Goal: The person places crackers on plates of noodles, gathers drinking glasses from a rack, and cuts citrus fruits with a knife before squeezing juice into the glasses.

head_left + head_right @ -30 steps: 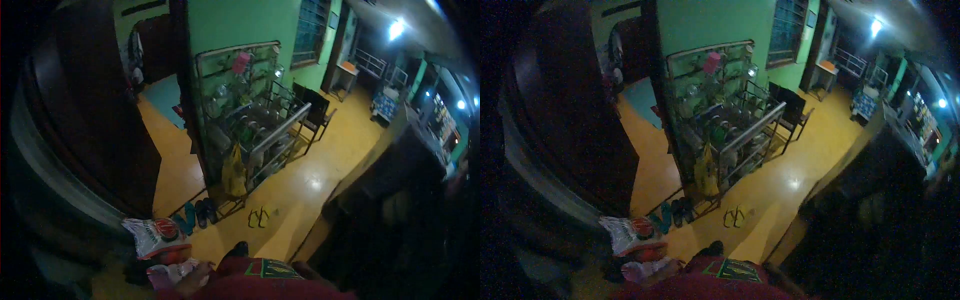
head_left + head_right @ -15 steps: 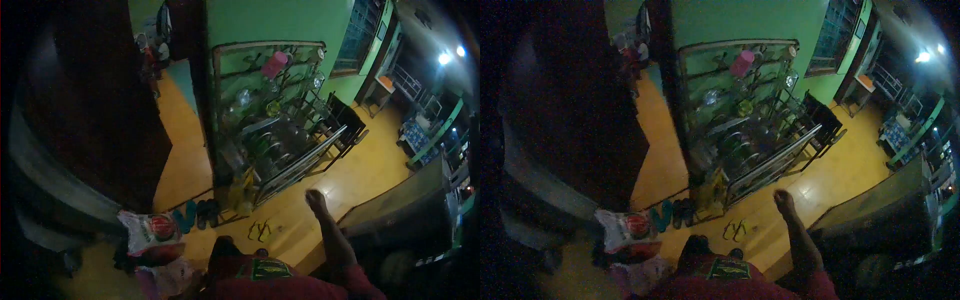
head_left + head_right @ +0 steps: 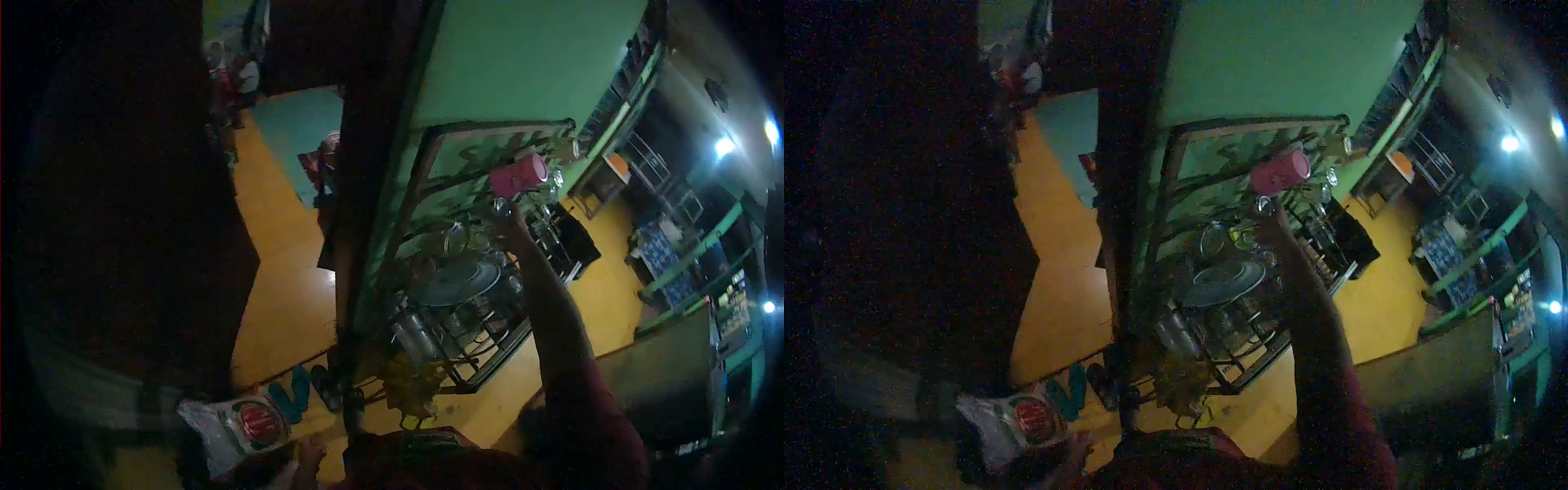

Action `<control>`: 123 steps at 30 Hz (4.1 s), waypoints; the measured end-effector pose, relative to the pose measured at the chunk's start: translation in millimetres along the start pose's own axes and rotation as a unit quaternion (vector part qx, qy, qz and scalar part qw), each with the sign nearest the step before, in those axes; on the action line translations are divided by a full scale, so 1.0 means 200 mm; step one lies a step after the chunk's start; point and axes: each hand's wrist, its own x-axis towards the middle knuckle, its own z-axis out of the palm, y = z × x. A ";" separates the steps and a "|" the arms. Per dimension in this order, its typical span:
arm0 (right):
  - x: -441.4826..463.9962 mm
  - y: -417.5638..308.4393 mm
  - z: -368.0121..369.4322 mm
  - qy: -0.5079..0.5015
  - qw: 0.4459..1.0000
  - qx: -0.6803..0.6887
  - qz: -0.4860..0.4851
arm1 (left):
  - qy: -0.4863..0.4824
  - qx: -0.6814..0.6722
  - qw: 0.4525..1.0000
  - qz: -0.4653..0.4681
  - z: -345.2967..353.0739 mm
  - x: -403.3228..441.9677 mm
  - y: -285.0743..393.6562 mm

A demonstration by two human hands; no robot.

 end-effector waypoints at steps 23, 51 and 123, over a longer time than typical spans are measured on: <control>-0.74 -0.09 -0.13 0.191 0.912 -0.286 -0.224 | -0.257 0.082 0.936 0.225 1.58 0.19 1.97; -1.31 0.28 -1.42 0.033 0.991 -0.125 0.031 | -0.414 -0.019 0.908 0.069 2.72 -0.48 0.96; 1.34 -0.87 -2.11 -0.230 0.687 -0.533 -0.437 | 0.002 -0.071 0.971 0.229 4.74 0.49 0.57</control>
